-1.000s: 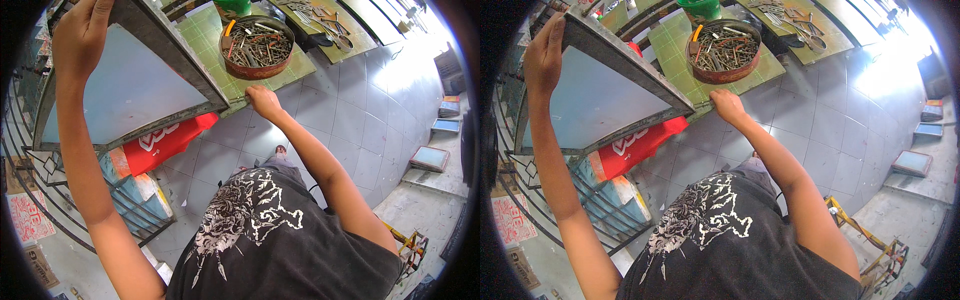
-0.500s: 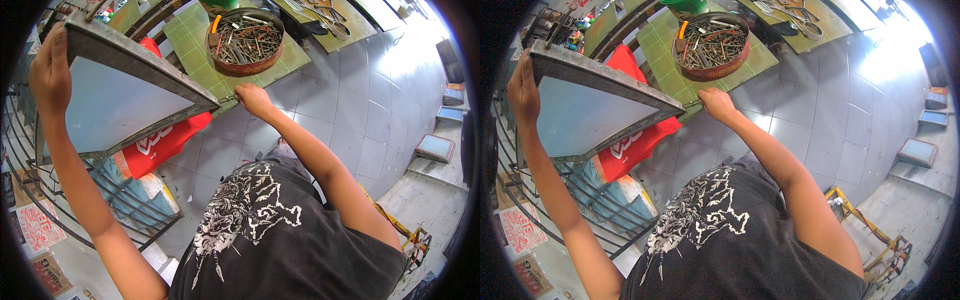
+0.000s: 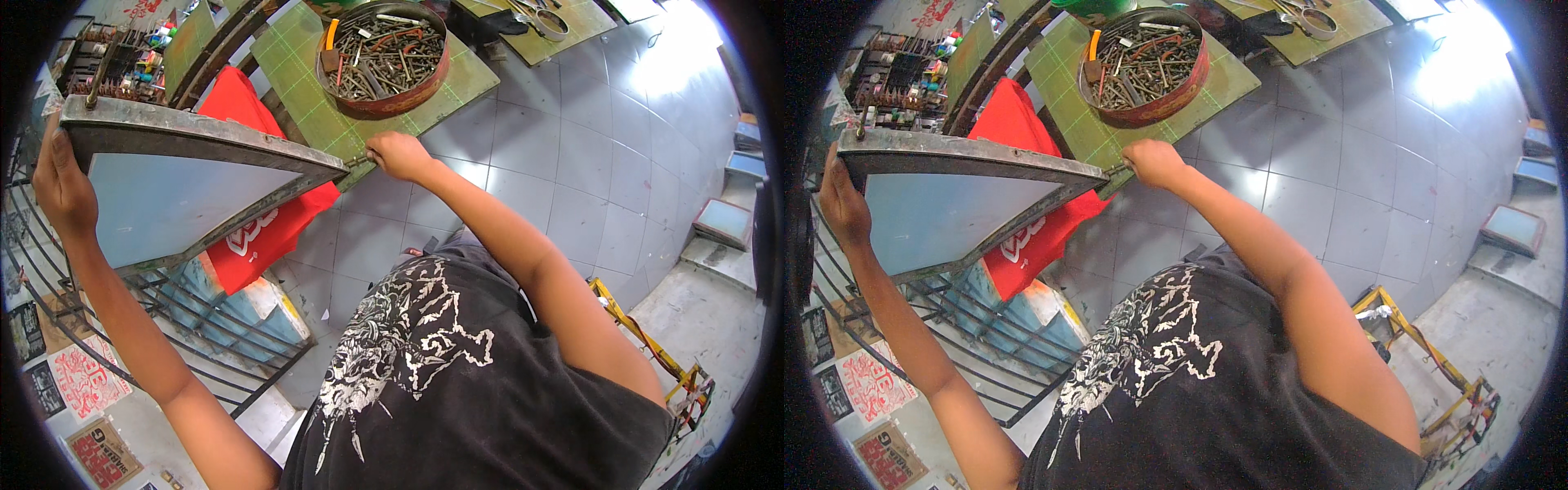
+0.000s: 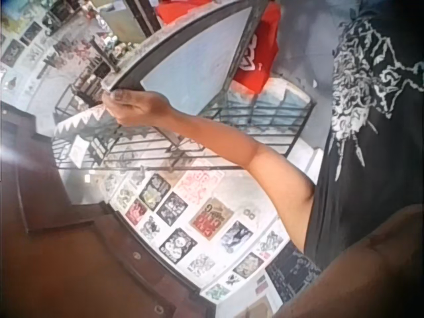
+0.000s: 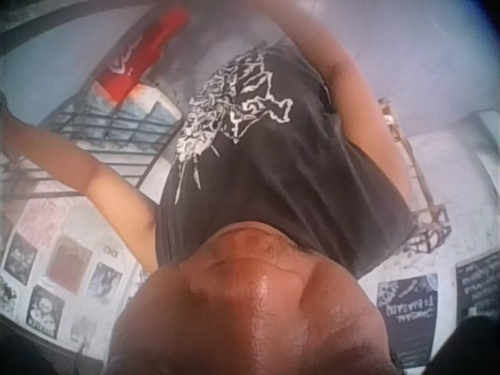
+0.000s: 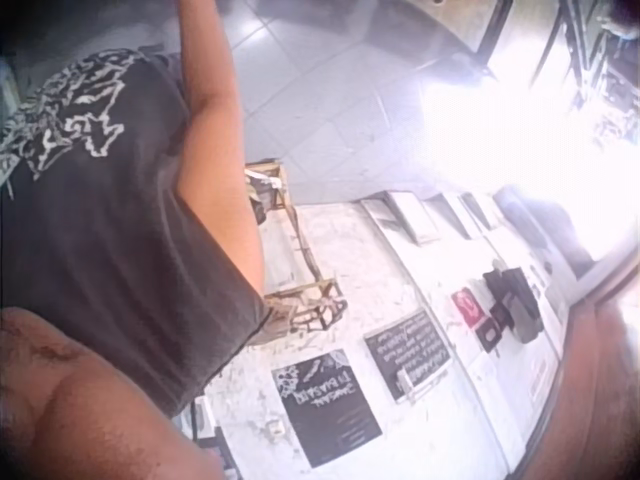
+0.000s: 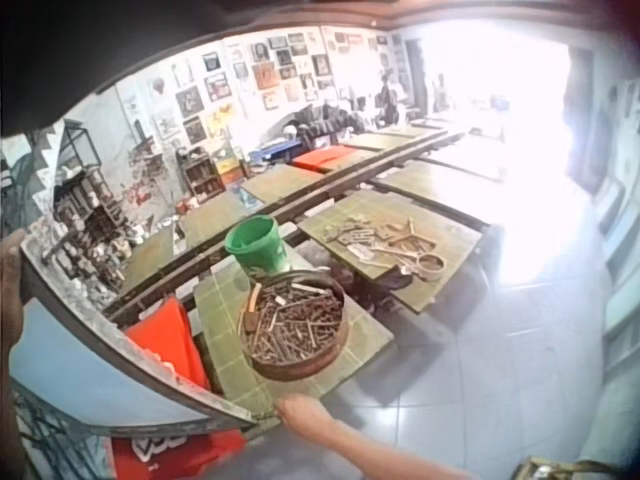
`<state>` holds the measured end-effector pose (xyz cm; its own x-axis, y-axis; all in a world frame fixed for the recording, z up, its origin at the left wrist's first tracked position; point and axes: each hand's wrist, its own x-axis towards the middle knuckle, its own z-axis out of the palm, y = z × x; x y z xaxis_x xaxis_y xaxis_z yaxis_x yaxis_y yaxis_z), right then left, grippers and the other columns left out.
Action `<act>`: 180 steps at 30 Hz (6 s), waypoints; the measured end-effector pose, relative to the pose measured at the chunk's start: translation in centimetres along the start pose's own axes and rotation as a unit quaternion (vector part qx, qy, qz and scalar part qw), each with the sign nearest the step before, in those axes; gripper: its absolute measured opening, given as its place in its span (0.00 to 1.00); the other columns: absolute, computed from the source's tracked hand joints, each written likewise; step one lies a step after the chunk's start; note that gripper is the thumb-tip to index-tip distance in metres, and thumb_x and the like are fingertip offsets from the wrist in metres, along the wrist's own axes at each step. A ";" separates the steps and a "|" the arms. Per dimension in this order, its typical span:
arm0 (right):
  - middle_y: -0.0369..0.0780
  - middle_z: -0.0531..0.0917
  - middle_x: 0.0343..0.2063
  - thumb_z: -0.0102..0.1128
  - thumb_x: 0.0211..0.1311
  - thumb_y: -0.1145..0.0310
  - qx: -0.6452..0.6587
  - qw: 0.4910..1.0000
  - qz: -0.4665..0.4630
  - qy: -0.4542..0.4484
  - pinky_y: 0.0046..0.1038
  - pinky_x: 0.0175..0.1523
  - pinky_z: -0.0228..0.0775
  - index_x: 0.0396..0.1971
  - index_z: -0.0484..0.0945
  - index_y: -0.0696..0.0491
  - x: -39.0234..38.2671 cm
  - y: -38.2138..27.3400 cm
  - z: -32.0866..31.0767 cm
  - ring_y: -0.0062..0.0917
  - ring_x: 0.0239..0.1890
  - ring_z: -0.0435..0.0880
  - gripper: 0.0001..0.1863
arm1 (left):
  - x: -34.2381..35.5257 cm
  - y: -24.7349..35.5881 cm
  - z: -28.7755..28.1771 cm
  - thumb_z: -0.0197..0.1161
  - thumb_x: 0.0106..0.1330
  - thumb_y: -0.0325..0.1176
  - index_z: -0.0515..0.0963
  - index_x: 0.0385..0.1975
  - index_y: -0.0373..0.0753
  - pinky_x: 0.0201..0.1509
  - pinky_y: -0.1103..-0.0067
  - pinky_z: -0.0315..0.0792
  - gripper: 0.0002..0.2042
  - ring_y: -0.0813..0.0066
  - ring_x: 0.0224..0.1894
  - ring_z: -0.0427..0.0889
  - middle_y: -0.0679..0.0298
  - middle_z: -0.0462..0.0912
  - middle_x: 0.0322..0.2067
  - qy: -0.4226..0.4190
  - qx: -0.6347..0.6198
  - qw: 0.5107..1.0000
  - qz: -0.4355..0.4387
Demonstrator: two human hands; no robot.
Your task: The person positions a screen printing frame over a red shirt on a printing table, then selects and attaches small metal components to the wooden frame by hand.
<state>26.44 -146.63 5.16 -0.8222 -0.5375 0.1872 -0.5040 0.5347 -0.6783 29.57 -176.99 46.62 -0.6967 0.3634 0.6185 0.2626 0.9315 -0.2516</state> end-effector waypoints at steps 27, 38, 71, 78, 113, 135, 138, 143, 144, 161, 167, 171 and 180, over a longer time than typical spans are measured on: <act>0.53 0.81 0.30 0.56 0.61 0.62 0.167 0.984 0.057 0.022 0.45 0.44 0.70 0.33 0.76 0.58 0.5 0.3 0.1 0.50 0.38 0.79 0.13 | -0.2 1.0 0.0 0.43 0.75 0.46 0.76 0.53 0.32 0.52 0.75 0.72 0.23 0.62 0.49 0.82 0.49 0.83 0.44 0.012 -0.008 1.000 0.017; 0.52 0.81 0.30 0.57 0.60 0.59 0.065 0.993 0.102 -0.017 0.46 0.43 0.69 0.28 0.78 0.57 0.9 -0.2 -0.6 0.49 0.37 0.79 0.15 | 0.0 1.4 0.0 0.44 0.74 0.48 0.78 0.51 0.36 0.45 0.77 0.74 0.23 0.67 0.42 0.84 0.54 0.85 0.38 0.033 -0.007 0.999 0.042; 0.43 0.80 0.18 0.53 0.66 0.62 0.220 0.948 0.227 0.028 0.32 0.32 0.72 0.26 0.77 0.61 -0.6 -0.4 -0.4 0.30 0.23 0.81 0.16 | 0.0 2.6 0.0 0.46 0.73 0.48 0.80 0.48 0.40 0.39 0.77 0.73 0.21 0.65 0.37 0.84 0.56 0.85 0.34 0.071 -0.011 0.995 0.062; 0.46 0.80 0.19 0.56 0.63 0.62 0.286 0.932 0.217 0.052 0.34 0.34 0.72 0.29 0.76 0.61 -1.1 0.3 0.3 0.36 0.24 0.81 0.15 | 0.1 3.0 0.0 0.45 0.74 0.49 0.80 0.48 0.42 0.30 0.81 0.70 0.21 0.75 0.27 0.80 0.60 0.83 0.25 0.061 -0.013 0.996 0.068; 0.45 0.79 0.15 0.55 0.64 0.59 0.255 0.944 0.204 0.049 0.36 0.33 0.72 0.24 0.77 0.60 -1.1 -1.7 0.1 0.36 0.22 0.81 0.18 | -0.5 2.8 -1.0 0.42 0.74 0.49 0.76 0.53 0.34 0.61 0.70 0.67 0.25 0.55 0.59 0.74 0.45 0.77 0.51 -0.031 0.008 0.998 -0.046; 0.53 0.79 0.21 0.50 0.65 0.54 0.181 0.961 0.144 0.152 0.43 0.39 0.70 0.22 0.77 0.62 -0.9 -1.8 -0.2 0.49 0.29 0.80 0.24 | 0.3 2.6 0.1 0.43 0.74 0.50 0.80 0.47 0.45 0.32 0.80 0.71 0.21 0.74 0.27 0.81 0.63 0.82 0.24 0.068 0.009 0.994 0.081; 0.53 0.80 0.21 0.51 0.65 0.56 0.206 0.960 0.156 0.109 0.42 0.40 0.71 0.23 0.78 0.61 -1.1 -1.3 -0.6 0.48 0.29 0.81 0.22 | 0.2 2.4 0.4 0.44 0.74 0.50 0.80 0.47 0.45 0.33 0.79 0.71 0.21 0.73 0.28 0.81 0.62 0.83 0.24 0.081 0.015 0.993 0.087; 0.48 0.79 0.18 0.55 0.63 0.64 0.179 0.949 0.259 0.007 0.39 0.36 0.71 0.27 0.77 0.60 0.0 -0.8 -0.4 0.42 0.26 0.80 0.13 | 0.3 2.5 0.0 0.45 0.74 0.49 0.80 0.48 0.44 0.36 0.78 0.73 0.20 0.69 0.31 0.83 0.60 0.84 0.28 0.066 0.001 0.995 0.075; 0.45 0.78 0.16 0.55 0.63 0.64 0.162 0.951 0.265 0.009 0.36 0.33 0.70 0.27 0.77 0.60 0.0 -0.8 -0.3 0.37 0.23 0.79 0.14 | 0.3 2.3 0.2 0.45 0.74 0.49 0.80 0.49 0.43 0.37 0.78 0.73 0.21 0.68 0.33 0.83 0.59 0.84 0.30 0.058 -0.002 0.996 0.069; 0.58 0.79 0.26 0.51 0.65 0.60 0.206 0.956 0.168 0.122 0.49 0.43 0.69 0.29 0.76 0.62 -1.3 -1.9 0.3 0.55 0.35 0.78 0.17 | -1.2 -0.6 -0.5 0.37 0.76 0.41 0.69 0.57 0.27 0.56 0.75 0.70 0.24 0.66 0.49 0.79 0.49 0.79 0.48 -0.007 -0.066 0.998 -0.009; 0.57 0.79 0.26 0.53 0.63 0.60 0.188 0.964 0.174 0.073 0.48 0.43 0.70 0.29 0.76 0.62 -1.3 -0.6 -0.6 0.54 0.35 0.78 0.17 | -1.5 -2.6 -1.7 0.38 0.76 0.45 0.72 0.52 0.26 0.49 0.76 0.71 0.25 0.67 0.43 0.79 0.52 0.79 0.43 0.021 -0.069 0.996 -0.056; 0.57 0.79 0.26 0.54 0.62 0.62 0.189 0.962 0.195 0.034 0.49 0.42 0.69 0.28 0.75 0.61 -0.8 -1.0 -1.2 0.54 0.34 0.79 0.15 | -2.3 -5.9 -2.9 0.38 0.75 0.48 0.74 0.47 0.26 0.44 0.77 0.71 0.27 0.68 0.39 0.78 0.54 0.80 0.39 0.019 -0.006 0.996 -0.086; 0.56 0.80 0.26 0.56 0.60 0.67 0.222 0.961 0.124 0.110 0.47 0.40 0.72 0.28 0.74 0.62 -1.4 0.0 0.6 0.54 0.32 0.80 0.12 | -4.0 -9.6 -5.5 0.38 0.73 0.53 0.75 0.45 0.26 0.38 0.77 0.72 0.30 0.69 0.35 0.78 0.56 0.81 0.35 -0.013 -0.039 0.992 -0.118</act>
<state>27.75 -146.28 4.47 -0.9632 -0.2525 0.0924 -0.1620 0.2708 -0.9489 33.51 -187.27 50.63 -0.7621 0.1360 0.6330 0.1405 0.9891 -0.0433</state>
